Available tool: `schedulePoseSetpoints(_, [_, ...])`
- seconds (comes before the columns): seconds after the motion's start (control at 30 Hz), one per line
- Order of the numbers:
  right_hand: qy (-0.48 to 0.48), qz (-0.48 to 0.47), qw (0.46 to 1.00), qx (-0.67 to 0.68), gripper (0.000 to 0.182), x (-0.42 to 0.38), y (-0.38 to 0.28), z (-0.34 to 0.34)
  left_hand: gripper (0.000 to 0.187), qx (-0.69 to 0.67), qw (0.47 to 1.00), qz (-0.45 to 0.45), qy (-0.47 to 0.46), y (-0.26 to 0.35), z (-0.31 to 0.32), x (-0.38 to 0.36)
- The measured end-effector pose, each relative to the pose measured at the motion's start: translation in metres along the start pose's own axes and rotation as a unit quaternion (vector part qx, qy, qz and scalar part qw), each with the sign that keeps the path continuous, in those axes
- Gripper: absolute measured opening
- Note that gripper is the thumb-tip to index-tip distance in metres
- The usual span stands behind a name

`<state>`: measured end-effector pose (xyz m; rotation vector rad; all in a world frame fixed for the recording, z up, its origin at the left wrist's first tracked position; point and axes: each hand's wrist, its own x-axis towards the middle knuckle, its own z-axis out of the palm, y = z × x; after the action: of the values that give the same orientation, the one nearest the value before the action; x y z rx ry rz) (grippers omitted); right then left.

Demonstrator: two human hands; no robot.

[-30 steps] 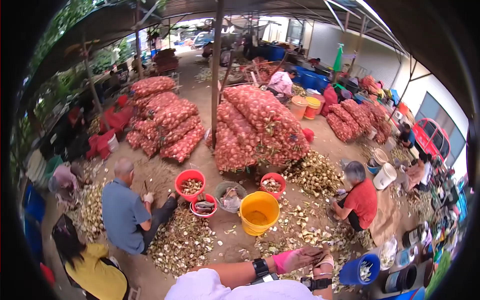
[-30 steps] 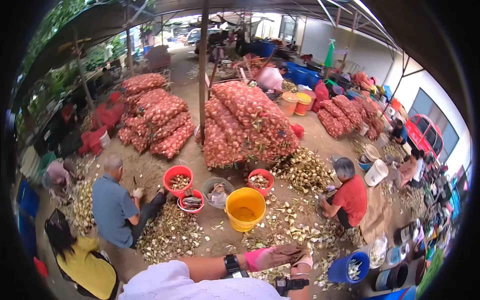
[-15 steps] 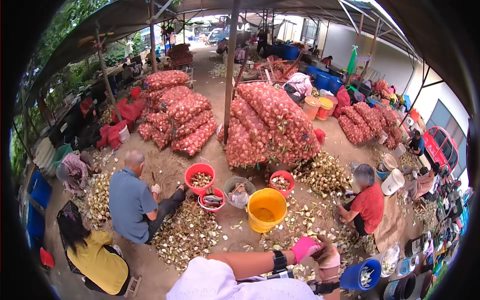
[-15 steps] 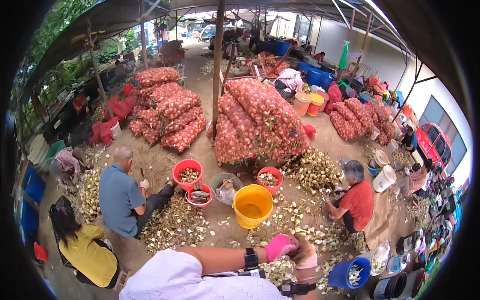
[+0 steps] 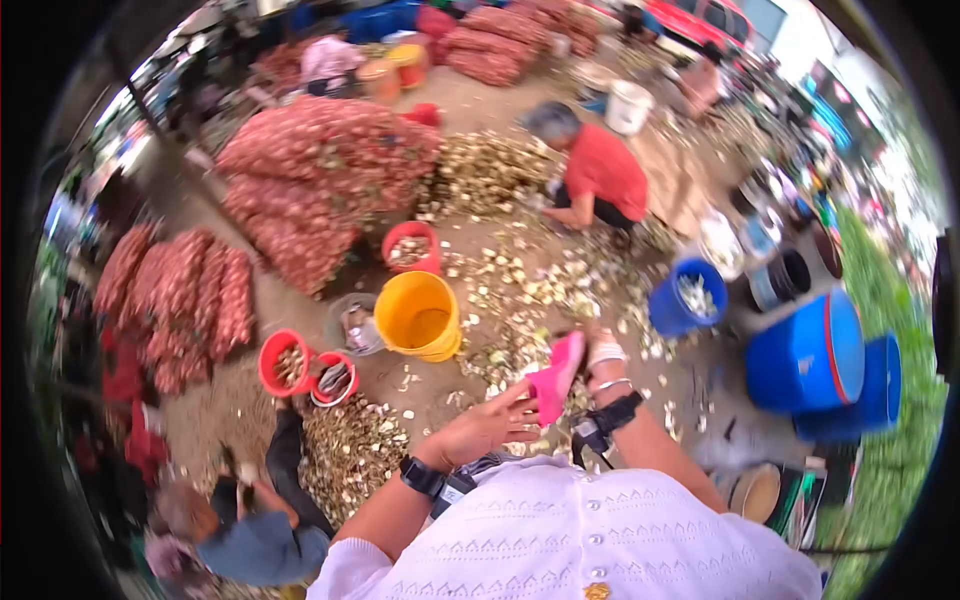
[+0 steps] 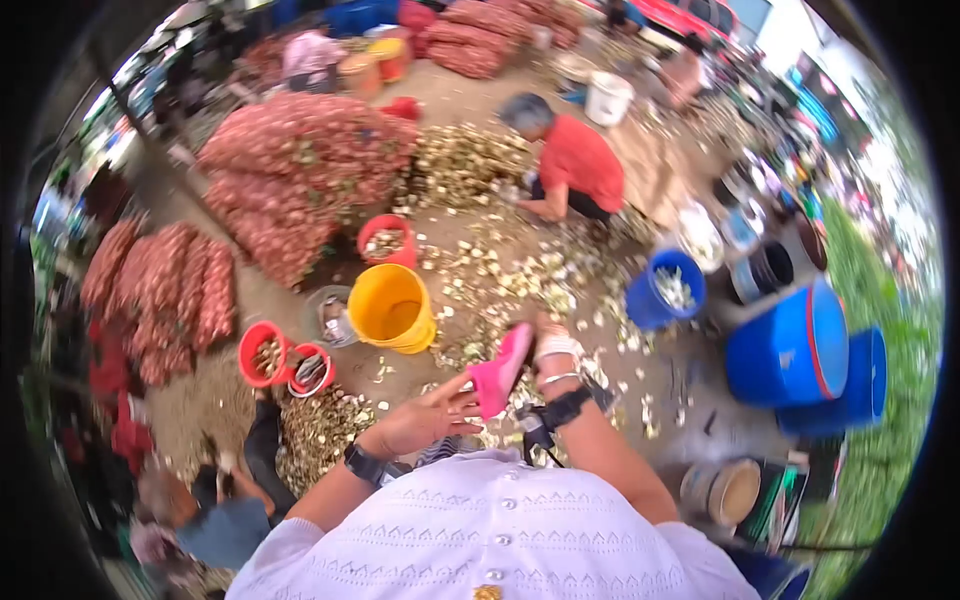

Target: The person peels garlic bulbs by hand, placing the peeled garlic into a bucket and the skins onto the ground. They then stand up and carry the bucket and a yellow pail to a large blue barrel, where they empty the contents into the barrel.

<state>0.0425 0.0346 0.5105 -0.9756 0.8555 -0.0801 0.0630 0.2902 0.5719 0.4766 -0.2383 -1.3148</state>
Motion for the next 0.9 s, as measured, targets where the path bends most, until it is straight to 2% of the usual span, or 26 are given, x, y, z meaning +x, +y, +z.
schedulePoseSetpoints(0.03, [-0.009,-0.035,0.999,-0.005,0.037,0.007,0.020,0.003,0.057,-0.006,1.000,-0.026,-0.003,0.002,-0.003,0.013])
schedulePoseSetpoints(0.07, [-0.031,0.026,0.997,0.060,0.035,-0.023,0.007,0.032,0.058,0.118,0.989,0.012,0.083,0.001,-0.008,0.025])
schedulePoseSetpoints(0.1, [-0.040,0.029,0.992,0.117,0.033,-0.031,0.005,0.047,0.060,0.242,0.955,0.054,0.164,0.000,-0.014,0.038])
schedulePoseSetpoints(0.13, [-0.049,0.031,0.984,0.169,0.032,-0.033,0.006,0.052,0.060,0.234,0.957,0.041,0.164,-0.001,-0.025,0.052])
schedulePoseSetpoints(0.17, [0.001,0.042,0.987,0.155,0.028,-0.012,0.029,0.036,0.063,0.371,0.909,0.073,0.174,-0.006,-0.039,0.064])
schedulePoseSetpoints(0.2, [-0.046,0.044,0.984,0.167,0.024,0.007,0.065,0.012,0.066,0.500,0.841,0.102,0.181,-0.019,-0.050,0.067])
schedulePoseSetpoints(0.27, [0.047,0.008,0.984,0.174,0.021,-0.031,0.057,0.029,0.059,0.723,0.656,0.134,0.172,-0.029,-0.064,0.087])
schedulePoseSetpoints(0.3, [0.049,0.030,0.979,0.196,0.019,-0.016,0.084,0.016,0.046,0.702,0.666,0.107,0.230,-0.035,-0.060,0.093])
schedulePoseSetpoints(0.33, [-0.045,0.039,0.976,0.209,0.021,-0.010,0.096,0.009,0.035,0.704,0.659,0.136,0.228,-0.038,-0.067,0.096])
schedulePoseSetpoints(0.4, [-0.070,0.059,0.975,0.205,0.019,-0.020,0.098,0.005,0.029,0.726,0.655,0.067,0.200,-0.050,-0.097,0.099])
schedulePoseSetpoints(0.43, [-0.132,0.066,0.974,0.172,0.024,-0.020,0.100,-0.004,0.029,0.721,0.660,0.060,0.203,-0.053,-0.115,0.100])
schedulePoseSetpoints(0.47, [-0.125,0.076,0.974,0.172,0.024,-0.022,0.102,-0.013,0.027,0.702,0.673,0.019,0.232,-0.057,-0.134,0.099])
schedulePoseSetpoints(0.5, [-0.082,0.120,0.980,0.132,0.028,-0.033,0.089,-0.008,0.025,0.683,0.684,-0.024,0.256,-0.061,-0.149,0.096])
schedulePoseSetpoints(0.53, [-0.042,0.161,0.982,0.091,0.032,-0.040,0.078,-0.006,0.023,0.661,0.677,-0.030,0.323,-0.061,-0.162,0.094])
schedulePoseSetpoints(0.6, [-0.057,0.160,0.983,0.070,0.039,-0.047,0.073,-0.023,0.026,0.656,0.661,-0.074,0.356,-0.048,-0.197,0.087])
schedulePoseSetpoints(0.63, [-0.005,0.148,0.988,0.046,0.035,-0.052,0.074,-0.034,0.026,0.654,0.665,-0.076,0.354,-0.043,-0.215,0.083])
schedulePoseSetpoints(0.7, [0.103,0.131,0.986,-0.015,0.032,-0.064,0.088,-0.062,0.022,0.623,0.663,-0.087,0.407,-0.036,-0.249,0.076])
schedulePoseSetpoints(0.73, [0.159,0.126,0.978,-0.050,0.031,-0.067,0.102,-0.079,0.022,0.622,0.663,-0.086,0.408,-0.030,-0.265,0.075])
schedulePoseSetpoints(0.8, [0.186,0.152,0.968,-0.073,0.030,-0.077,0.124,-0.107,0.022,0.653,0.639,-0.081,0.398,-0.021,-0.289,0.072])
schedulePoseSetpoints(0.9, [0.225,0.214,0.945,-0.101,0.029,-0.086,0.157,-0.128,0.021,0.648,0.627,-0.107,0.420,0.006,-0.292,0.072])
